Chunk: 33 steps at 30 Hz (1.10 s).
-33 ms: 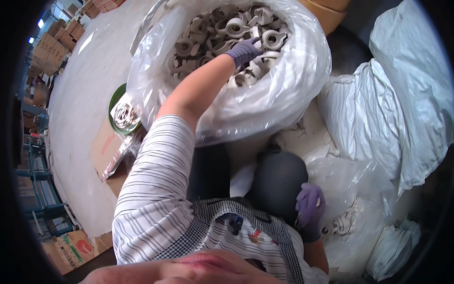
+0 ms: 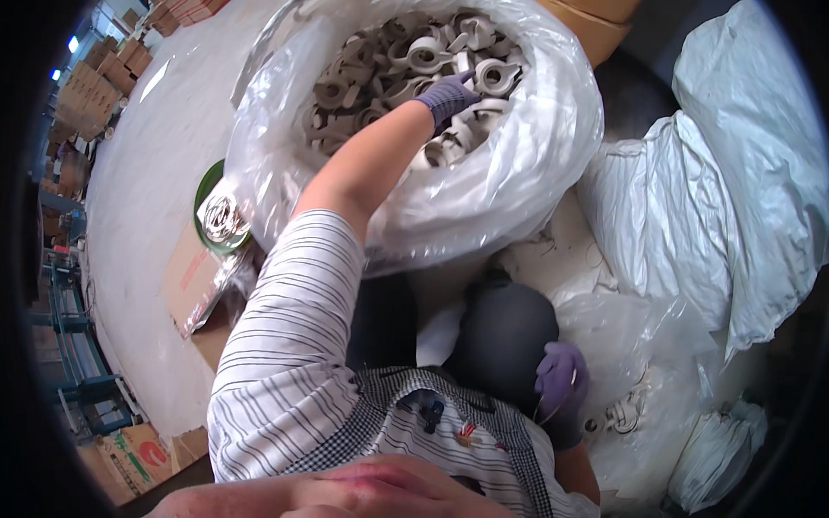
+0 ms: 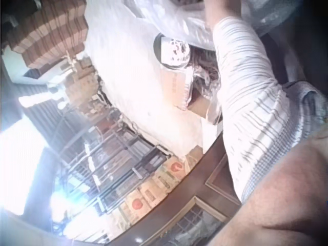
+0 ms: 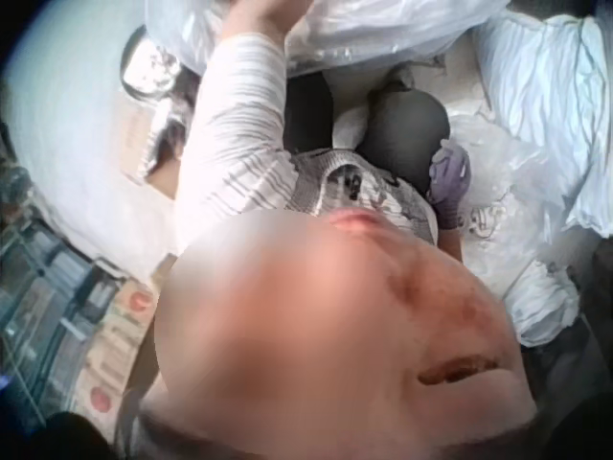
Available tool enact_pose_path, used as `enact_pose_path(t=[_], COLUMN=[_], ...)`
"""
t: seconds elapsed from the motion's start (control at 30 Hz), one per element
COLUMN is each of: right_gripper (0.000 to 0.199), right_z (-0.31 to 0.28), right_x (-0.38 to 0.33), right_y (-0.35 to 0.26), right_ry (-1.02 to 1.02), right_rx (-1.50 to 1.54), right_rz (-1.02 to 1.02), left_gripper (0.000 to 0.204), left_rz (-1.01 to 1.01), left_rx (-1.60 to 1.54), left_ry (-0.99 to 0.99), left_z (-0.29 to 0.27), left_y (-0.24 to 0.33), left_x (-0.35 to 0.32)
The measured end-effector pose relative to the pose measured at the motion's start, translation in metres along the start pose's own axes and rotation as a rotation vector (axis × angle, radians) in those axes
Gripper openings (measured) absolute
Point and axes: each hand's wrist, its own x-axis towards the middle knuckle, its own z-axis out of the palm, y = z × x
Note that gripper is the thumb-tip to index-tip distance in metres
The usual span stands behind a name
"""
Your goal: The person sits on the floor and repeatedly picks up white ceramic light fixture bases from a plastic bag. They insert copper wire rings into the grooves of each base, then place the assembled units back into the bag.
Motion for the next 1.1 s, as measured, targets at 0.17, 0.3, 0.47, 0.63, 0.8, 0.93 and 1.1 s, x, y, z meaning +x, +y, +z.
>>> enact_pose_path(t=[0.17,0.3,0.47,0.63,0.8,0.93,1.1], right_gripper=[0.015,0.015,0.016,0.018,0.024,0.055,0.089], right_z=[-0.024,-0.03,-0.023,-0.014,-0.01,-0.008,0.032], right_x=[0.025,0.021,0.009,0.005,0.001,0.023,0.052], right_y=[0.029,0.048,0.023,0.006,-0.005,0.0,-0.058], right_ry=[0.002,0.003,-0.043,-0.054,-0.115,-0.164,-0.101], right_rx=[-0.749,-0.617,-0.359,-0.081,0.056,0.239,0.384], right_rz=[-0.611,-0.464,-0.218,-0.08,-0.22,-0.453,-0.486], left_gripper=[0.073,0.047,0.034,0.028,0.021,0.013,0.015], left_rz=[-0.214,-0.082,-0.004,0.09,0.166,0.039,-0.284], left_rx=[0.077,0.087,-0.069,-0.185,-1.051,-1.497,-1.757], left_ry=[0.053,0.187,0.254,0.503,0.383,0.013,-0.441], left_z=[0.058,0.055,0.042,-0.029,-0.067,-0.075,-0.028], left_y=[-0.005,-0.031,-0.009,0.003,0.034,0.098,0.136], left_x=[0.068,0.077,0.019,-0.09,-0.22,-0.352,-0.469])
